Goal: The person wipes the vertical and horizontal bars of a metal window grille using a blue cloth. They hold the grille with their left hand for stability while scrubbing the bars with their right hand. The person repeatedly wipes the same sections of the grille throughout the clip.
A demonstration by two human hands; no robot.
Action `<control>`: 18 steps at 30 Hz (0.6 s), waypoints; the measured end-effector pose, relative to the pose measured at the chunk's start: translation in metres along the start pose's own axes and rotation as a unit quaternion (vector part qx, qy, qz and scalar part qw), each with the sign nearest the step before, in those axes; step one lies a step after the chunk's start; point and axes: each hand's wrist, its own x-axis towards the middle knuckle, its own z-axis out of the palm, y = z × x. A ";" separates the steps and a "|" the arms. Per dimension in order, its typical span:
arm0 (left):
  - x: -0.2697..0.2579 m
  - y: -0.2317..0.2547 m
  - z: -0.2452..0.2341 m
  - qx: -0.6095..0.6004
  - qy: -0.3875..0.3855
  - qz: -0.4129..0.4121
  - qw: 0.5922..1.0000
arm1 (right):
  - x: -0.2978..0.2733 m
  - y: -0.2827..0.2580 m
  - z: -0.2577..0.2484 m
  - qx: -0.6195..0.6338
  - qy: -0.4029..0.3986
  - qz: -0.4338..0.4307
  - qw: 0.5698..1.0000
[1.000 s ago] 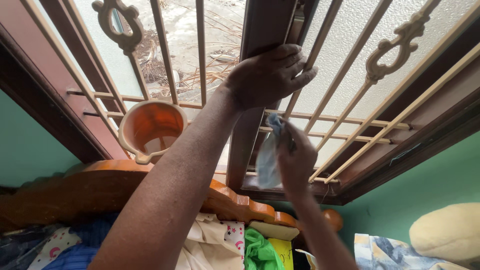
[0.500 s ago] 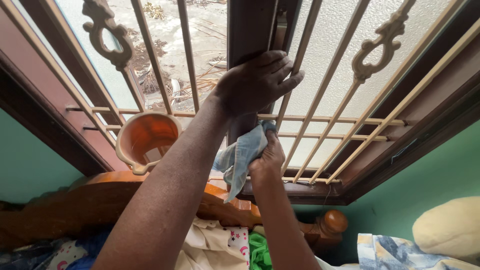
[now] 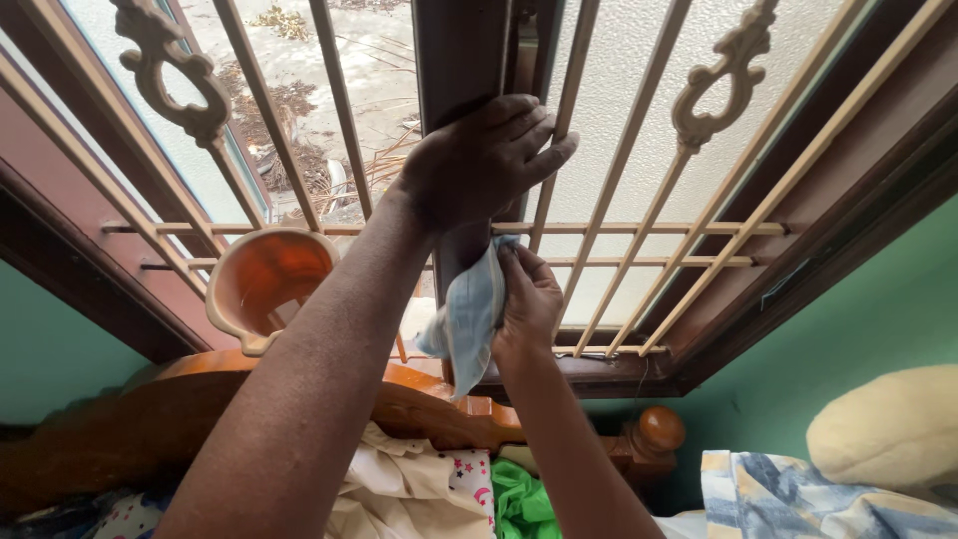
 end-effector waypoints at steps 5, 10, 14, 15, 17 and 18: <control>0.001 -0.001 -0.001 -0.016 0.001 0.002 1.000 | -0.038 -0.040 -0.022 -0.076 0.048 0.039 0.995; 0.007 0.000 -0.007 0.005 0.010 0.012 1.000 | -0.064 -0.074 -0.071 0.017 -0.027 0.038 0.999; 0.011 0.001 -0.011 0.006 0.015 0.016 1.000 | -0.088 -0.102 -0.111 0.067 -0.039 0.070 0.995; 0.012 0.001 -0.012 -0.001 0.015 0.017 1.000 | -0.096 -0.109 -0.118 0.092 -0.035 0.079 0.992; 0.015 0.002 -0.017 -0.053 0.001 0.001 0.999 | -0.113 -0.123 -0.127 0.143 -0.030 0.095 0.985; 0.018 0.003 -0.021 -0.078 -0.005 -0.006 0.997 | -0.121 -0.131 -0.129 0.132 -0.026 0.089 0.987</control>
